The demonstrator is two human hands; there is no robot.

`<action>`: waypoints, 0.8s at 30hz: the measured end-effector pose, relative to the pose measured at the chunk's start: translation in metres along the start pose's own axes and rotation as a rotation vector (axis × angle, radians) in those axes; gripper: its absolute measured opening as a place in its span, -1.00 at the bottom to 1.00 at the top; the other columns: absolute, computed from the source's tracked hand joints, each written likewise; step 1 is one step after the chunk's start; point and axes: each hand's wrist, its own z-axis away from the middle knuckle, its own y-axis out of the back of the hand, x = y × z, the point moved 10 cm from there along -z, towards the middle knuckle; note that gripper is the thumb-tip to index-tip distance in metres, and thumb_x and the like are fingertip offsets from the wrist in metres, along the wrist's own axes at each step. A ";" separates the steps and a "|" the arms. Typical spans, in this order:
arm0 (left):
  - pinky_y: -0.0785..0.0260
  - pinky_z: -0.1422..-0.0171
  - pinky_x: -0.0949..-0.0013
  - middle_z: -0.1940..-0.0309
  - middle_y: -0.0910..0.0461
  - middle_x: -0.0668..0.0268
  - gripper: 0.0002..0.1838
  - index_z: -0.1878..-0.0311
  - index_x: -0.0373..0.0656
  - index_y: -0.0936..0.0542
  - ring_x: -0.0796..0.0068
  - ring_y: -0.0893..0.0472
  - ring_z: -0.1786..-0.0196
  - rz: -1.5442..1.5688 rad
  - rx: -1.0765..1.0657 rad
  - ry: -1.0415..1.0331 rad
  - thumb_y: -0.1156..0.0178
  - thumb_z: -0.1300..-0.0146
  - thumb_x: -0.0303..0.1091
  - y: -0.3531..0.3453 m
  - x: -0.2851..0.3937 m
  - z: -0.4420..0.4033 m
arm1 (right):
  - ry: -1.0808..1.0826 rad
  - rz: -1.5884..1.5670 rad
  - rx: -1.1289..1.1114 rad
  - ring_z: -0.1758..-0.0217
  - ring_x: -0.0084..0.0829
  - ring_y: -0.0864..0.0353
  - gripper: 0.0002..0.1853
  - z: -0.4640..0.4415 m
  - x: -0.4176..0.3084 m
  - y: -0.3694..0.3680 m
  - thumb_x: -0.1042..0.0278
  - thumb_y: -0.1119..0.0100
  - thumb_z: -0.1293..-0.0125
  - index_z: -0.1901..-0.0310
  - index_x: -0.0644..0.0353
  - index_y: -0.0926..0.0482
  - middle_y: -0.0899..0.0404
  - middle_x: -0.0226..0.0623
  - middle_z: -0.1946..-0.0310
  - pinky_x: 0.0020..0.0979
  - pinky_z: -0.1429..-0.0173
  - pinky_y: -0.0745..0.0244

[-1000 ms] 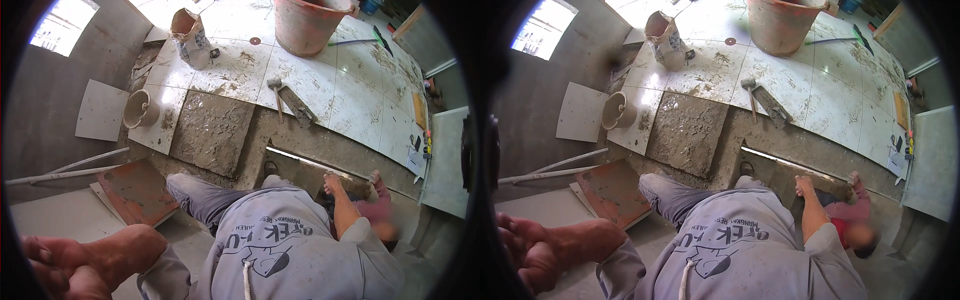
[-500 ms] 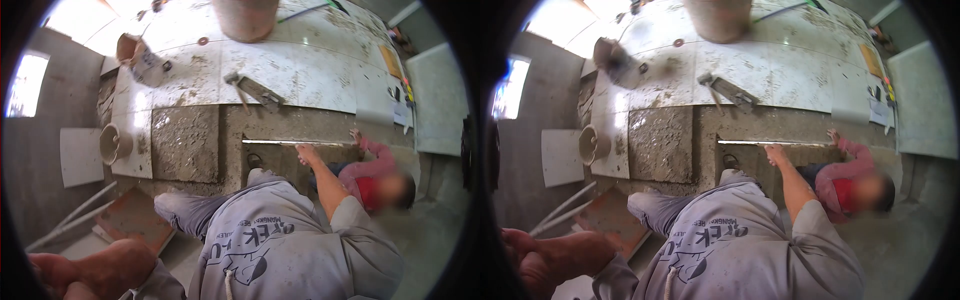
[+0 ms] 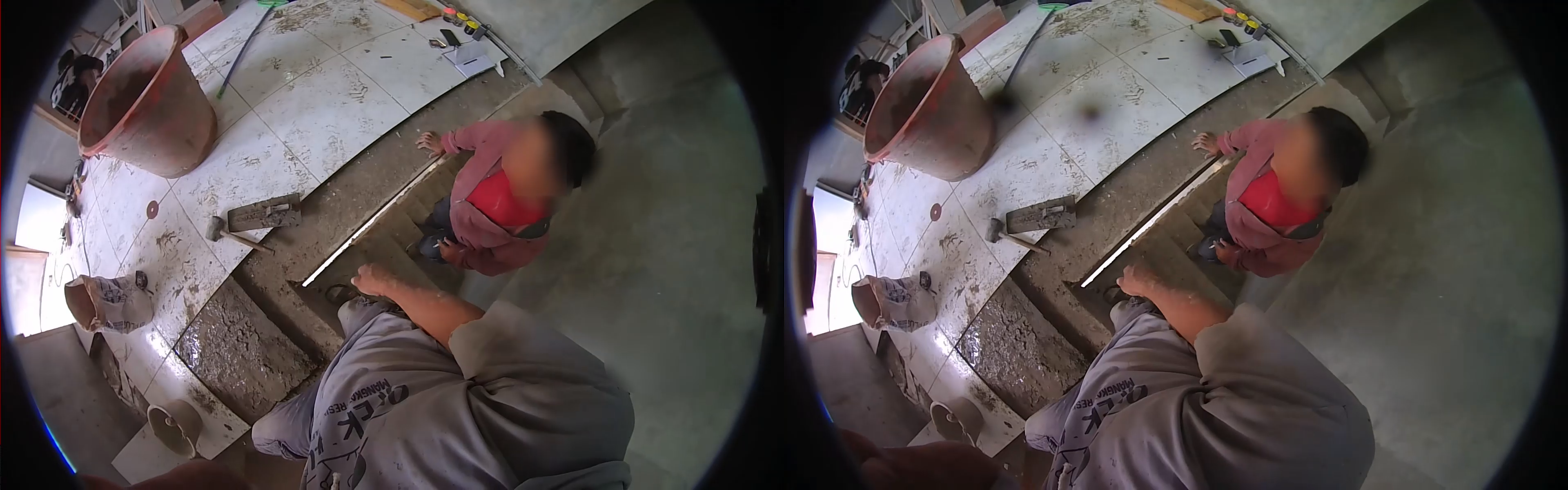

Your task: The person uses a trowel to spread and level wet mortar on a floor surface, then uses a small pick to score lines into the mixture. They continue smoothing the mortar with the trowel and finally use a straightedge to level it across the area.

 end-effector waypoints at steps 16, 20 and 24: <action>-0.09 0.55 0.63 0.41 -0.39 0.37 -0.61 0.11 -0.15 -0.43 0.70 -0.27 0.57 -0.362 0.273 0.243 0.10 -0.37 0.01 0.140 0.043 0.071 | -0.020 0.095 -0.186 0.63 -0.33 -0.58 -0.53 -0.047 -0.027 -0.006 0.05 0.07 -0.29 0.43 0.38 -0.56 -0.56 -0.16 0.62 -0.30 0.55 -0.52; -0.09 0.54 0.62 0.40 -0.42 0.33 -0.64 0.14 -0.16 -0.44 0.68 -0.27 0.57 -0.430 0.319 0.261 0.07 -0.36 -0.02 0.155 0.055 0.084 | 0.090 0.065 -0.219 0.67 -0.36 -0.56 -0.57 -0.060 -0.074 -0.026 0.08 0.04 -0.27 0.53 0.31 -0.52 -0.53 -0.22 0.68 -0.33 0.58 -0.50; -0.10 0.53 0.62 0.39 -0.44 0.30 -0.66 0.17 -0.18 -0.44 0.67 -0.26 0.58 -0.544 0.389 0.254 0.03 -0.34 -0.05 0.177 0.073 0.099 | 0.200 0.151 -0.210 0.72 -0.35 -0.52 -0.60 -0.071 -0.107 -0.030 0.11 -0.01 -0.28 0.57 0.28 -0.51 -0.52 -0.20 0.71 -0.30 0.57 -0.44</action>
